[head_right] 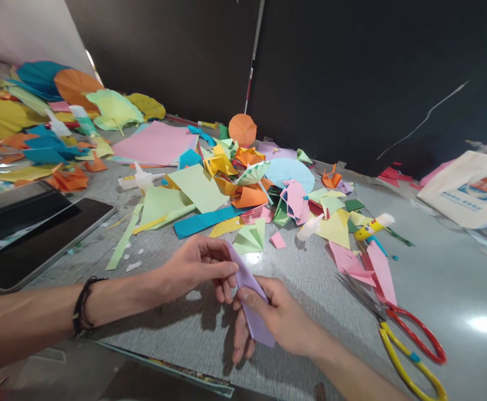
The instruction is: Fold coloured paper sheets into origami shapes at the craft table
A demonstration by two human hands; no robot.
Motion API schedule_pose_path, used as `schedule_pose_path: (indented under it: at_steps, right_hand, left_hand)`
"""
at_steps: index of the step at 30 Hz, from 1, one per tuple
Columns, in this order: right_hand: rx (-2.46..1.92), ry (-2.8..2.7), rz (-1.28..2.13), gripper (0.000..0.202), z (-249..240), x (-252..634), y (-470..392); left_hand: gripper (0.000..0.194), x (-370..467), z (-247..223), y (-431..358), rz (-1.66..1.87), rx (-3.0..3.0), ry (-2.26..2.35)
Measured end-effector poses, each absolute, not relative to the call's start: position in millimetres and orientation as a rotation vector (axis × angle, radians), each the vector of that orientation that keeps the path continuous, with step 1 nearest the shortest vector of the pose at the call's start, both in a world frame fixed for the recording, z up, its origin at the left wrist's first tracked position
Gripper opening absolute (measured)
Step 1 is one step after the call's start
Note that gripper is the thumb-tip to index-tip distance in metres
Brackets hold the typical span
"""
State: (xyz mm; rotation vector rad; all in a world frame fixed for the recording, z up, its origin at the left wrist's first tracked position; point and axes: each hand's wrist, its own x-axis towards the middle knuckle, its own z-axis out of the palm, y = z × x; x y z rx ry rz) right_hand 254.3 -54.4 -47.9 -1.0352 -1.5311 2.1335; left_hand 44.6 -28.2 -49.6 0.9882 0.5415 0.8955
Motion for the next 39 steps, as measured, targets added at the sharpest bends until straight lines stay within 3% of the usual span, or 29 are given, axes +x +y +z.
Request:
schedule_pose_path:
  at_steps: [14, 22, 29, 39]
  right_hand:
    - [-0.982, -1.602, 2.044, 0.042, -56, 254, -55]
    - [-1.006, -1.668, 2.025, 0.043, -40, 253, -56]
    - [-1.146, -2.22, 1.316, 0.055, -26, 264, -56]
    - [-1.024, -2.452, 1.291, 0.045, -33, 268, -63]
  left_hand:
    - [0.033, 45, -51, -29, 0.753, 0.994, 0.532]
    - [0.03, 41, -51, -27, 0.76, 1.027, 0.499]
    - [0.024, 40, -52, -34, 0.476, 0.961, 0.391]
    - [0.027, 41, -50, -42, 0.304, 0.896, 0.345]
